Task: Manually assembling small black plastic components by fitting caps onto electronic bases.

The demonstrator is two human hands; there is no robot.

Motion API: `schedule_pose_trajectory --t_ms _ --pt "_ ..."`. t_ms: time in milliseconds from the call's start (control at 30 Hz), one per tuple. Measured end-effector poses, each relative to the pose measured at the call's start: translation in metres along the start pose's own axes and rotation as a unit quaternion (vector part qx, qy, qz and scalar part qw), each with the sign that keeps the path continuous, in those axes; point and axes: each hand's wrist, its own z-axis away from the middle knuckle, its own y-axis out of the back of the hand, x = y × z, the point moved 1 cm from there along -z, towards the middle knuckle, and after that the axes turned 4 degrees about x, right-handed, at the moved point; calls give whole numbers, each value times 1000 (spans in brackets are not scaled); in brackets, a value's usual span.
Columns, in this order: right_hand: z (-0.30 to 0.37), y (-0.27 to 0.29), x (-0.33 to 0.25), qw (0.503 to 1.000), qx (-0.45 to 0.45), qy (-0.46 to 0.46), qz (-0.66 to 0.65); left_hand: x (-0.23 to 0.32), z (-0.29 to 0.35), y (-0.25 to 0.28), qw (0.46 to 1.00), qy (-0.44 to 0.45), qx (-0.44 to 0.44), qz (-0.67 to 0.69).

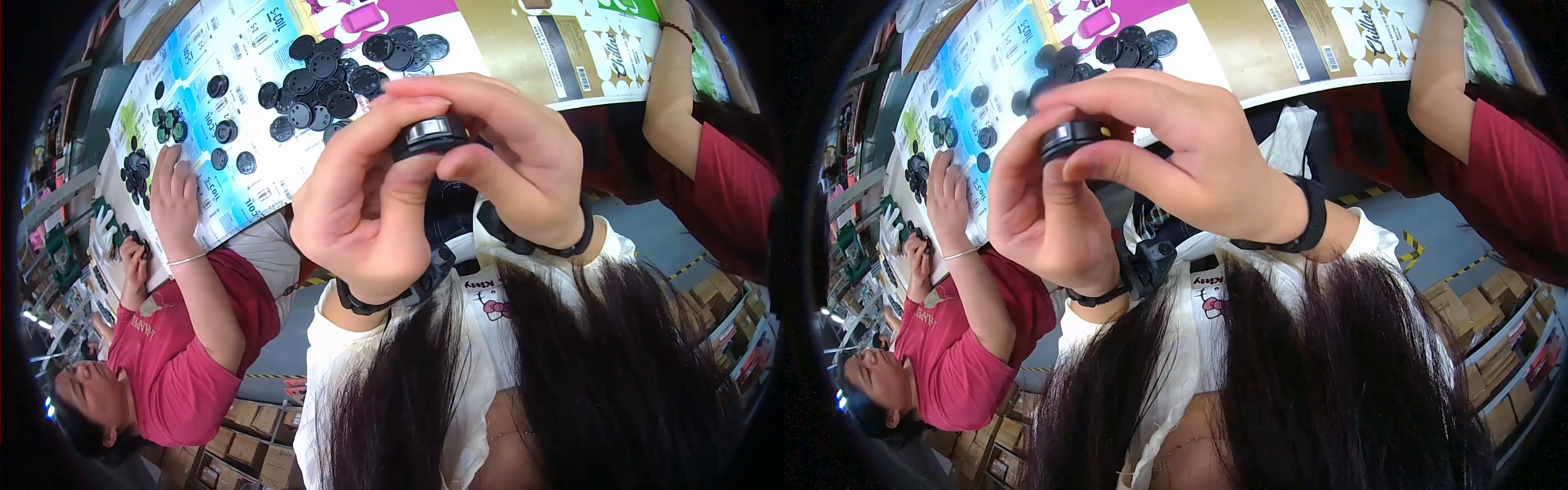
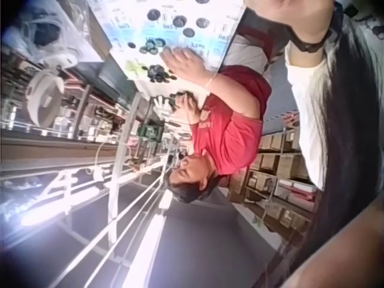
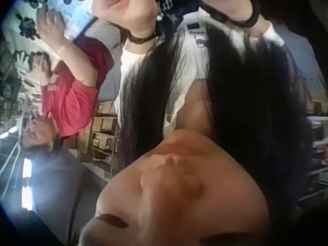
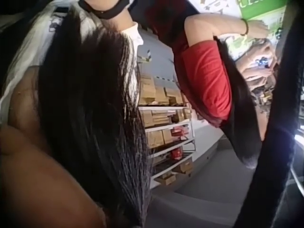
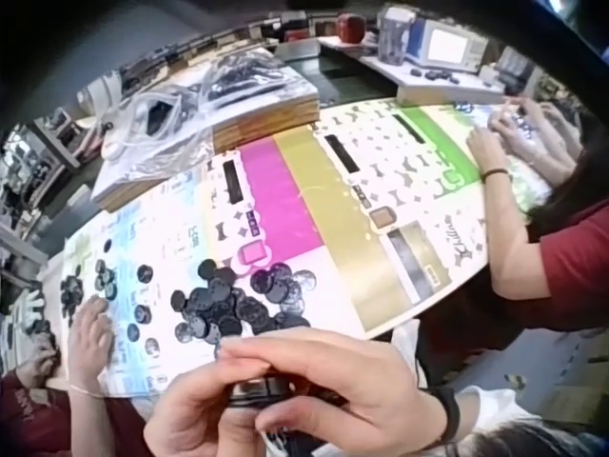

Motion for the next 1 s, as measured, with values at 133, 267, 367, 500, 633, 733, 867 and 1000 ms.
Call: schedule_pose_trajectory --t_ms 133,267,367,500,633,733,867,1000 --pt "9 -2 12 999 4 -10 30 -9 5 -1 999 -1 10 -38" --pt "10 -7 19 998 8 -56 10 -14 5 2 997 55 33 -35" --pt "3 -9 29 989 12 -142 -30 -21 -3 14 990 132 55 -3" --pt "-12 12 42 989 27 -59 133 -41 -19 83 967 191 169 -27" --pt "-33 10 54 969 -42 -38 242 -60 -5 207 859 119 252 -430" --pt "-51 -8 72 923 -126 80 356 -80 3 230 781 50 127 -609" --pt "-76 -37 103 891 -202 114 390 -75 0 209 761 23 56 -646" --pt "-89 -49 116 889 -231 11 396 -51 -29 203 803 91 89 -582"
